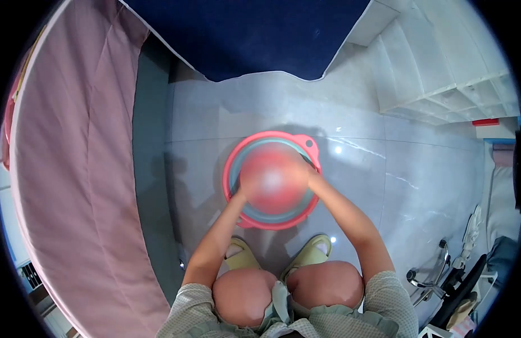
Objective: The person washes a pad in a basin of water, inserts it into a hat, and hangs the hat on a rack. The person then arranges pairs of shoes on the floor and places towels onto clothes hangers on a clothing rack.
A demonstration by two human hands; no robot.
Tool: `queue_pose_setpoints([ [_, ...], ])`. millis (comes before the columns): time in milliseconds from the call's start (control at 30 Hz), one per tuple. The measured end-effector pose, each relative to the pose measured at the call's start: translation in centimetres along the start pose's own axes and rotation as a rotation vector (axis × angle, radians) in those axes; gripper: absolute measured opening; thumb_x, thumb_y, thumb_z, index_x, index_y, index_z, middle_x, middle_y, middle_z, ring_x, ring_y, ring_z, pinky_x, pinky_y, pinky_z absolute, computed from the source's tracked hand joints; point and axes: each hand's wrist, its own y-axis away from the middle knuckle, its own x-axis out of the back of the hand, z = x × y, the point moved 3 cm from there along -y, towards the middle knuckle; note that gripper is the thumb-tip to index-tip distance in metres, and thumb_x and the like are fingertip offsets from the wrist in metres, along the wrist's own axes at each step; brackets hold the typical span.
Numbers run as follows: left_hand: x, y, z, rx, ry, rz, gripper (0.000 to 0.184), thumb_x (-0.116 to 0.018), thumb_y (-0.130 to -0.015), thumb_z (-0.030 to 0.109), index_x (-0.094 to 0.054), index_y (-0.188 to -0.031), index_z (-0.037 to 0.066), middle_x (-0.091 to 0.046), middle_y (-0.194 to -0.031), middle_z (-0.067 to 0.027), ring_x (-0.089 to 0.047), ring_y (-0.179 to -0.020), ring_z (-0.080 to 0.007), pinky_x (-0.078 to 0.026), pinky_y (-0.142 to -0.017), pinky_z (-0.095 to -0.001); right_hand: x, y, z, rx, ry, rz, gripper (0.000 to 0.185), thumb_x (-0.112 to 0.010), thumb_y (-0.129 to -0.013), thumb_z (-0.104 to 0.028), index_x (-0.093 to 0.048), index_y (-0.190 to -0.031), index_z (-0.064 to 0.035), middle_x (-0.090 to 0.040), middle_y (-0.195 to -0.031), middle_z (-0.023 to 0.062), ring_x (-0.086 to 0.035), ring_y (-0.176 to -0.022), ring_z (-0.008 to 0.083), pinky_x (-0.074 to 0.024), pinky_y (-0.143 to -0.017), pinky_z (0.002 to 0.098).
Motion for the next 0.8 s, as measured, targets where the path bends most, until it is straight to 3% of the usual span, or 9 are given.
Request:
queue_pose_setpoints([
  [33,0.5,0.0,0.8,0.028,-0.201,-0.02,0.023,-0.055,-0.086,0.023,-0.06,-0.092,0.001,-0.058,-0.078,-0.0043,-0.053,-0.072,-0.0105,-0.043,-0.063,-0.0256,-0.1,0.0,0.3,-0.02,-0.216,0.026,0.022,-0.06,-0.079,-0.023,-0.06,-0.081,-0.0018,-0.056,-0.095,0.0133,-0.057,-0.08,0.023,-0.0458,-0.071,0.0322],
  [133,0.1,1.0,3.7,-0.075,-0.191,0.025,0.026,-0.056,-0.086,0.025,-0.06,-0.091,0.0,-0.059,-0.078,-0.0034,-0.053,-0.072,-0.01,-0.043,-0.064,-0.0268,-1.0,-0.1,0.7,-0.405,-0.481,-0.15,0.026,-0.059,-0.083,-0.027,-0.058,-0.083,-0.0009,-0.057,-0.083,0.0133,-0.057,-0.078,0.0179,-0.0436,-0.069,0.0299],
  [167,0.1,1.2,3.9,-0.124,-0.175,0.096,0.03,-0.057,-0.085,0.028,-0.06,-0.09,-0.001,-0.062,-0.077,-0.0094,-0.058,-0.073,-0.015,-0.044,-0.064,-0.0312,-1.6,0.3,0.5,-0.384,-0.583,-0.01,0.029,-0.058,-0.084,-0.031,-0.058,-0.089,-0.0016,-0.057,-0.078,0.012,-0.056,-0.075,0.014,-0.0436,-0.068,0.0286],
  [267,0.2,1.7,5.2,-0.099,-0.485,0.117,0.029,-0.057,-0.084,0.027,-0.06,-0.092,-0.001,-0.063,-0.087,-0.0192,-0.062,-0.084,-0.0313,-0.046,-0.074,-0.0411,-3.4,1.1,1.6,-0.42,-0.615,0.158,0.032,-0.058,-0.084,-0.031,-0.057,-0.099,-0.0021,-0.059,-0.08,0.0084,-0.058,-0.078,0.0166,-0.0444,-0.069,0.0287],
  [367,0.0,2.1,5.7,-0.082,-0.804,0.126,0.031,-0.056,-0.083,0.029,-0.059,-0.088,-0.001,-0.062,-0.087,-0.0217,-0.06,-0.082,-0.0364,-0.046,-0.073,-0.0441,-3.0,1.7,1.3,-0.471,0.054,0.005,0.038,-0.059,-0.081,-0.033,-0.055,-0.105,-0.0037,-0.061,-0.089,0.0178,-0.061,-0.085,0.0296,-0.0479,-0.074,0.0376],
  [467,-0.3,1.9,5.1,-0.113,-0.975,0.112,0.029,-0.056,-0.083,0.028,-0.059,-0.087,0.0,-0.062,-0.086,-0.0202,-0.061,-0.08,-0.0365,-0.046,-0.073,-0.0456,-3.0,2.0,1.0,-0.434,0.195,0.045,0.04,-0.061,-0.079,-0.035,-0.056,-0.107,-0.0067,-0.061,-0.094,0.0199,-0.058,-0.09,0.0358,-0.0464,-0.076,0.0422],
  [567,-0.3,1.1,3.8,-0.189,-1.075,0.118,0.029,-0.055,-0.083,0.028,-0.061,-0.094,0.002,-0.062,-0.09,-0.0208,-0.061,-0.082,-0.0367,-0.047,-0.075,-0.0433,-3.4,1.9,0.3,-0.499,0.305,0.095,0.04,-0.061,-0.078,-0.033,-0.056,-0.108,-0.0065,-0.06,-0.098,0.0205,-0.059,-0.091,0.0353,-0.0469,-0.077,0.0413],
  [667,-0.1,0.2,3.4,-0.022,-0.612,0.128,0.029,-0.052,-0.086,0.027,-0.061,-0.102,0.004,-0.064,-0.095,-0.0172,-0.062,-0.082,-0.0335,-0.049,-0.077,-0.04,-4.7,1.8,2.0,-0.476,-0.009,0.321,0.031,-0.062,-0.079,-0.026,-0.057,-0.1,-0.0035,-0.062,-0.091,0.0165,-0.061,-0.085,0.0315,-0.048,-0.074,0.0396],
  [800,-1.0,-2.0,-2.5,-0.076,0.188,0.247,0.025,-0.05,-0.088,0.027,-0.06,-0.095,0.004,-0.061,-0.082,-0.0074,-0.059,-0.068,-0.0174,-0.046,-0.058,-0.0303,-3.5,2.0,-2.4,-0.3,-0.443,0.597,0.025,-0.063,-0.08,-0.021,-0.056,-0.094,-0.0022,-0.061,-0.083,0.014,-0.061,-0.077,0.024,-0.0466,-0.069,0.0346],
])
